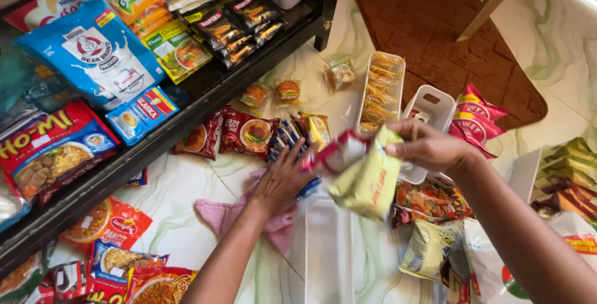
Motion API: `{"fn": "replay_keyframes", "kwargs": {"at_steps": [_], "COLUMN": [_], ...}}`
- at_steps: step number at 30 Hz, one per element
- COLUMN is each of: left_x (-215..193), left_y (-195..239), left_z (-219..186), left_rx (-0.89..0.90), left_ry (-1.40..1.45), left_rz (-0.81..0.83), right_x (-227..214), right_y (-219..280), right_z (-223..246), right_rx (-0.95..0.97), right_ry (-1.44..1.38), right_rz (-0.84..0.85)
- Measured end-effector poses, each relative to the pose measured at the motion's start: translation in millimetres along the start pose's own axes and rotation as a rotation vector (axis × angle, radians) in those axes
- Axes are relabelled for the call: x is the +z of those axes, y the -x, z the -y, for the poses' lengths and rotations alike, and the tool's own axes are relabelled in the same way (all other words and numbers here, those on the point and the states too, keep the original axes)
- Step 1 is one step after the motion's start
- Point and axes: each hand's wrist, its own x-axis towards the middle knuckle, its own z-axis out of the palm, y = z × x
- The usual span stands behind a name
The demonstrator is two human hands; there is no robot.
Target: Clean individual snack packages with a cloth and organize them on shelves and in bins.
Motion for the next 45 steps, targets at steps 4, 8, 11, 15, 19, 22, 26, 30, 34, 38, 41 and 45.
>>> {"fn": "replay_keyframes", "kwargs": {"at_steps": [4, 8, 11, 15, 19, 22, 26, 30, 34, 38, 41, 45], "left_x": [3, -40, -58, -62, -43, -15, -8, -2, -2, -34, -47, -83], "left_y": [2, -18, -23, -10, 20, 38, 31, 34, 39, 66, 93, 127], "left_z": [2, -15, -21, -18, 18, 42, 39, 42, 56, 47, 54, 52], "left_rx": [-0.013, -0.189, -0.217, -0.324, -0.552, -0.823, -1.311, -1.224, -1.190, -1.328, -1.407, -1.433], "left_ry": [-0.144, -0.085, -0.072, 0.039, 0.094, 0.189, 0.767, 0.463, 0.519, 1.019, 1.045, 1.145], "left_rz": [0.162, 0.466, 0.578, 0.610, 0.363, 0.211, 0.164, 0.121, 0.127, 0.079, 0.056, -0.042], "right_x": [7, 24, 23, 34, 54, 89, 121, 221, 236, 218, 216, 210], "right_y": [-16, -61, -88, -91, -79, -68, -75, -95, -127, -142, -131, -115], "right_z": [20, 16, -11, -34, -34, -22, -76, -95, -134, -181, -153, -86], "right_rx": [-0.233, -0.559, -0.653, -0.562, -0.510, -0.612, -0.521, -0.724, -0.726, -0.464, -0.619, -0.548], "right_ry": [0.169, 0.925, 1.398, 1.463, 1.702, 1.805, 1.500, 1.480, 1.670, 1.734, 1.666, 1.429], "right_rz": [-0.350, -0.729, -0.839, -0.733, -0.646, -0.687, -0.327, -0.184, -0.279, -0.023, -0.044, -0.012]}}
